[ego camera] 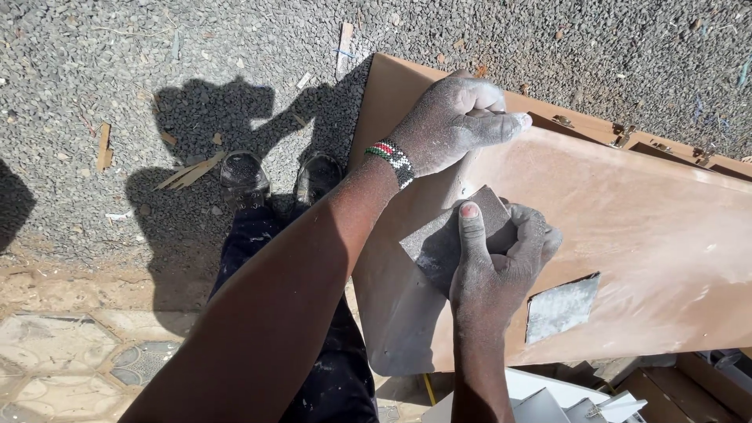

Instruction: The person sands the edges and surfaces of a brown wooden cabinet using a sanding block. They work on the top edge, side edges, and interior shelves, moving around the cabinet to reach different areas.

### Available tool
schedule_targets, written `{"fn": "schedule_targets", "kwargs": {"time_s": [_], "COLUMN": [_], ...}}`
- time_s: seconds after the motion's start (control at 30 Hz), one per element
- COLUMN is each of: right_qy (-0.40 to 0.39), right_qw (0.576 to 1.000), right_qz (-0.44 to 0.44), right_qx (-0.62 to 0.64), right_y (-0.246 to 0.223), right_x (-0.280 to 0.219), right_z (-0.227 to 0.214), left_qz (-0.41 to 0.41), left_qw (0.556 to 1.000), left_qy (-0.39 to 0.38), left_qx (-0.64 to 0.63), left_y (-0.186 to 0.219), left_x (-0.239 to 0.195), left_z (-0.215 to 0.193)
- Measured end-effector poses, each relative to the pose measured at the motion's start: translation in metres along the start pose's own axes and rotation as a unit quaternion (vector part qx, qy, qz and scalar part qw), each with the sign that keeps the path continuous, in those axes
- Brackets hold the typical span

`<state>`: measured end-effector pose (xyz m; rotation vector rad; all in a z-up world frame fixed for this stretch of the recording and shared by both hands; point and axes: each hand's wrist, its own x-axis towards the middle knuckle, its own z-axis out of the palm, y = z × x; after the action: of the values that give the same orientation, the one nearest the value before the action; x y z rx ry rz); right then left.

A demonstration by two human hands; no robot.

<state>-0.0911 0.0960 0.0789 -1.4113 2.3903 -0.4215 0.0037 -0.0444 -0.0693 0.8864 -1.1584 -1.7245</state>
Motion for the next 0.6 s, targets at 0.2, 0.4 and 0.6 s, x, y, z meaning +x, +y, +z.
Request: {"fn": "schedule_targets", "kwargs": {"time_s": [0.2, 0.4, 0.6], "right_qy": [-0.038, -0.083, -0.068], "right_qw": [0.999, 0.992, 0.998], "right_qz": [0.018, 0.091, 0.01], "right_qx": [0.014, 0.015, 0.015], "right_y": [-0.002, 0.001, -0.006], "right_x": [0.028, -0.009, 0.021], "right_z": [0.001, -0.01, -0.008], "left_qz": [-0.012, -0.023, 0.014], "left_qw": [0.999, 0.998, 0.995], "left_qy": [0.026, 0.056, 0.062], "left_qx": [-0.021, -0.01, -0.08], "left_y": [0.004, 0.001, 0.0], "left_x": [-0.006, -0.007, -0.007], "left_z": [0.001, 0.002, 0.004]}}
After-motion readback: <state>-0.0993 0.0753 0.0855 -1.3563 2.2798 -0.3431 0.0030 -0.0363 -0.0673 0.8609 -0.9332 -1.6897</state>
